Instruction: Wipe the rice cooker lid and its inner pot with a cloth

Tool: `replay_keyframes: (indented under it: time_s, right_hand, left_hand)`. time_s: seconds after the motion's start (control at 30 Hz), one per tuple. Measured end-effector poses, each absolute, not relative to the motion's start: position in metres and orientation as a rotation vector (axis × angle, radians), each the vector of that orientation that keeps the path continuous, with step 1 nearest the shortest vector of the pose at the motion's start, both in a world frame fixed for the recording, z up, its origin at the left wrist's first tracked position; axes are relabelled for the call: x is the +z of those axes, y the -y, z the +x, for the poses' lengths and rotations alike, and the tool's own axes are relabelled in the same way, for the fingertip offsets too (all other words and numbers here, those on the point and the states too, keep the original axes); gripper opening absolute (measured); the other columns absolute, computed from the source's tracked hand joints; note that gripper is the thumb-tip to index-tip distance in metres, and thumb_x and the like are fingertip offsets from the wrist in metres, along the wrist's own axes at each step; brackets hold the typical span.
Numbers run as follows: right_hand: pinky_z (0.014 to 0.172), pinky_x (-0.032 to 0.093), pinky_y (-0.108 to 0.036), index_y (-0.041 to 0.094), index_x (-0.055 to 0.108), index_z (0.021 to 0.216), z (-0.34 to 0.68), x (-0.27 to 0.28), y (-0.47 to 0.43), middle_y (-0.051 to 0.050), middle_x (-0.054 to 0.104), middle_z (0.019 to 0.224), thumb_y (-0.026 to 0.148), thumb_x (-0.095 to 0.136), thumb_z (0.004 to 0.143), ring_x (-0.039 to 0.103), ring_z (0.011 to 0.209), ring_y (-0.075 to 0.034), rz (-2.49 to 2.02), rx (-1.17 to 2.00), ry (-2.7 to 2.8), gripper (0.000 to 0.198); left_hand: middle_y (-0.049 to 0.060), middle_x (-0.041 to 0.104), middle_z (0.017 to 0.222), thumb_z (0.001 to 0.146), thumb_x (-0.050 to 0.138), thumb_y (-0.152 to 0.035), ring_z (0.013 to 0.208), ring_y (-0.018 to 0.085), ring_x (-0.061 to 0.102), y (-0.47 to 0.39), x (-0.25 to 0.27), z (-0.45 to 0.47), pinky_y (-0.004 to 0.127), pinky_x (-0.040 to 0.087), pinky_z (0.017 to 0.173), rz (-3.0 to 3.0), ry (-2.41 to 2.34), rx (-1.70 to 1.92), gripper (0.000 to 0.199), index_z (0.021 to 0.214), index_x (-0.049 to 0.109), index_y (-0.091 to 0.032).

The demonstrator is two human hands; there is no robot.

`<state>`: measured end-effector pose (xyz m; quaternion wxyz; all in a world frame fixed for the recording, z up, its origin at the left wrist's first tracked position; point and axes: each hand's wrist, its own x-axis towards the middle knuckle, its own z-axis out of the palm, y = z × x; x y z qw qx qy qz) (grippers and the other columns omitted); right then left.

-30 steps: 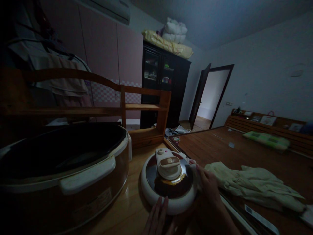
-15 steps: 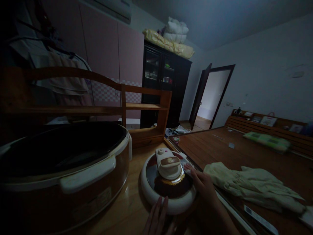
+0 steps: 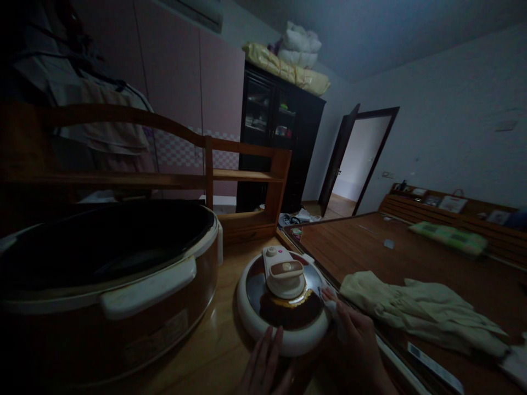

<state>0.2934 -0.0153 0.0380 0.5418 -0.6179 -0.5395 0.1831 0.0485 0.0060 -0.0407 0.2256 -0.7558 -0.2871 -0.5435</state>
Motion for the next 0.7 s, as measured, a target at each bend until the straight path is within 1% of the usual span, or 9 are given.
replay_keyframes:
  time_s: [0.1, 0.23, 0.33, 0.4, 0.47, 0.5, 0.53, 0.6, 0.7]
  right_hand:
    - [0.112, 0.028, -0.049, 0.023, 0.072, 0.111, 0.290, 0.033, 0.018, -0.008, 0.063, 0.125, 0.051, 0.058, 0.085, 0.049, 0.127, -0.032, -1.470, 0.432, 1.217, 0.041]
    - [0.107, 0.038, -0.046, 0.025, 0.074, 0.107, 0.278, 0.027, 0.024, -0.006, 0.066, 0.121, 0.050, 0.059, 0.084, 0.055, 0.121, -0.032, -1.455, 0.421, 1.112, 0.038]
    - [0.094, 0.050, -0.041, 0.023, 0.078, 0.096, 0.275, 0.028, 0.028, -0.007, 0.072, 0.106, 0.050, 0.059, 0.082, 0.064, 0.105, -0.033, -1.490, 0.325, 1.055, 0.036]
    - [0.077, 0.056, -0.035, 0.020, 0.079, 0.084, 0.281, 0.031, 0.026, -0.006, 0.075, 0.088, 0.051, 0.061, 0.080, 0.068, 0.086, -0.031, -1.568, 0.221, 1.000, 0.036]
    - [0.056, 0.052, -0.030, 0.017, 0.075, 0.070, 0.291, 0.037, 0.019, -0.005, 0.071, 0.066, 0.053, 0.061, 0.079, 0.064, 0.065, -0.025, -1.656, 0.121, 0.953, 0.039]
    - [0.047, 0.046, -0.028, 0.016, 0.072, 0.063, 0.297, 0.041, 0.013, -0.003, 0.066, 0.057, 0.054, 0.060, 0.079, 0.059, 0.056, -0.022, -1.691, 0.082, 0.942, 0.043]
    - [0.043, 0.041, -0.027, 0.016, 0.069, 0.059, 0.302, 0.046, 0.007, -0.002, 0.061, 0.052, 0.056, 0.058, 0.081, 0.055, 0.051, -0.020, -1.713, 0.066, 0.957, 0.046]
    - [0.042, 0.037, -0.026, 0.016, 0.066, 0.057, 0.309, 0.056, -0.010, -0.001, 0.059, 0.050, 0.057, 0.055, 0.083, 0.050, 0.048, -0.017, -1.728, 0.061, 1.023, 0.050]
    - [0.051, 0.044, -0.026, 0.016, 0.070, 0.064, 0.305, 0.067, -0.035, -0.002, 0.065, 0.058, 0.058, 0.052, 0.085, 0.057, 0.056, -0.019, -1.703, 0.130, 1.141, 0.051]
  left_hand:
    - [0.013, 0.065, 0.121, 0.073, 0.072, -0.037, 0.122, 0.030, 0.053, -0.006, -0.040, 0.048, 0.040, 0.041, 0.103, -2.077, 0.773, -1.478, 0.030, 0.098, 0.068, -0.021]
    - [0.010, 0.060, 0.129, 0.076, 0.069, -0.037, 0.123, 0.026, 0.053, -0.008, -0.046, 0.050, 0.035, 0.040, 0.105, -2.066, 0.851, -1.470, 0.032, 0.104, 0.068, -0.022]
    - [0.009, 0.060, 0.129, 0.075, 0.069, -0.038, 0.123, 0.026, 0.053, -0.008, -0.048, 0.051, 0.035, 0.039, 0.105, -2.074, 0.844, -1.477, 0.032, 0.103, 0.068, -0.022]
    - [0.009, 0.063, 0.124, 0.074, 0.070, -0.035, 0.123, 0.026, 0.053, -0.009, -0.045, 0.051, 0.036, 0.040, 0.105, -2.069, 0.805, -1.496, 0.030, 0.101, 0.069, -0.022]
    - [0.009, 0.065, 0.121, 0.073, 0.071, -0.035, 0.122, 0.026, 0.054, -0.010, -0.041, 0.050, 0.036, 0.039, 0.105, -2.022, 0.802, -1.522, 0.030, 0.100, 0.068, -0.022]
    - [0.008, 0.065, 0.121, 0.073, 0.071, -0.036, 0.121, 0.025, 0.054, -0.011, -0.040, 0.050, 0.035, 0.039, 0.105, -1.996, 0.807, -1.527, 0.030, 0.100, 0.068, -0.022]
    - [0.008, 0.065, 0.121, 0.073, 0.071, -0.036, 0.121, 0.025, 0.054, -0.011, -0.039, 0.050, 0.035, 0.039, 0.105, -1.983, 0.796, -1.524, 0.031, 0.101, 0.067, -0.023]
    - [0.007, 0.065, 0.122, 0.074, 0.070, -0.038, 0.120, 0.025, 0.055, -0.013, -0.041, 0.050, 0.036, 0.039, 0.104, -2.003, 0.767, -1.495, 0.034, 0.104, 0.066, -0.025]
    - [0.009, 0.066, 0.120, 0.072, 0.071, -0.038, 0.117, 0.027, 0.057, -0.017, -0.046, 0.052, 0.038, 0.042, 0.101, -1.976, 0.708, -1.519, 0.034, 0.103, 0.067, -0.025]
